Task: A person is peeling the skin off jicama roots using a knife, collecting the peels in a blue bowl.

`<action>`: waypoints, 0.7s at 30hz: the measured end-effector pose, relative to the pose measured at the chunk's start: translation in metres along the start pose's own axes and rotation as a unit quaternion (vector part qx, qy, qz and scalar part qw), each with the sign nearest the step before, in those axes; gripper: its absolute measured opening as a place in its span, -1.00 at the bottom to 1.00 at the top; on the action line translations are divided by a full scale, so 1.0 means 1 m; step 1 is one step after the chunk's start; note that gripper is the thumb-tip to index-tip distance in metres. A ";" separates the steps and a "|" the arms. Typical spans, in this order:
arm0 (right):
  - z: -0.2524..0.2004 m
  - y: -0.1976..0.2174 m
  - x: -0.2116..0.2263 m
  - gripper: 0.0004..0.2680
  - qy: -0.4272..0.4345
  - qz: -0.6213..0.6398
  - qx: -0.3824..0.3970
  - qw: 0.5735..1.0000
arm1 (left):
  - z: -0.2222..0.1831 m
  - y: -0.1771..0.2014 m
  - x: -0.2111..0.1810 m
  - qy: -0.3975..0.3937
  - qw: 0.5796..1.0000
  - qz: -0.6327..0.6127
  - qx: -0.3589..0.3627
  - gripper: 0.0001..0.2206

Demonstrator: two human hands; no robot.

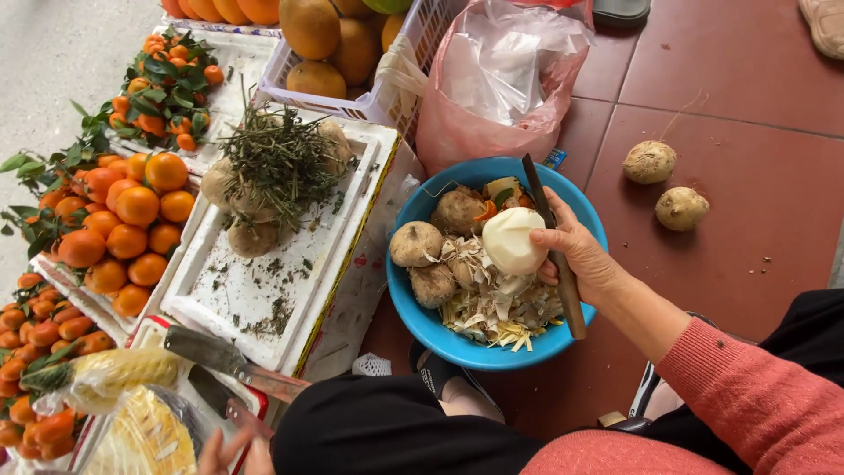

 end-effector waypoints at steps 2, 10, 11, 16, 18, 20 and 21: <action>-0.001 -0.006 -0.009 -0.22 0.011 -0.009 -0.005 1.000 | -0.005 -0.054 -0.074 0.060 0.995 -0.082 -0.016 -0.50; -0.007 -0.024 -0.014 -0.23 0.137 -0.020 0.032 0.990 | -0.110 -0.269 -0.154 0.369 0.794 -0.362 0.320 -0.20; -0.008 -0.025 -0.012 -0.19 0.157 -0.026 0.033 0.987 | -0.116 -0.279 -0.154 0.388 0.765 -0.415 0.302 -0.26; -0.012 -0.035 -0.019 -0.09 0.184 -0.068 0.033 0.980 | -0.128 -0.296 -0.144 0.427 0.706 -0.511 0.242 -0.47; -0.016 -0.048 -0.023 -0.11 0.185 -0.121 0.040 0.975 | -0.130 -0.299 -0.131 0.447 0.688 -0.532 0.212 -0.66; -0.023 -0.046 -0.023 -0.13 0.164 -0.159 0.025 0.973 | -0.129 -0.300 -0.118 0.454 0.680 -0.537 0.209 -0.70; -0.025 -0.042 -0.023 -0.14 0.148 -0.194 0.007 0.970 | -0.129 -0.302 -0.113 0.458 0.673 -0.541 0.211 -0.73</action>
Point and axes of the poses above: each hand's wrist, its own z-axis towards the middle knuckle, its own y-axis out of the back of the hand, x = y × z, the point moved 9 cm from there along z, towards the middle knuckle, and after that the axes turned 4 degrees about -x, right-handed, at the moved point
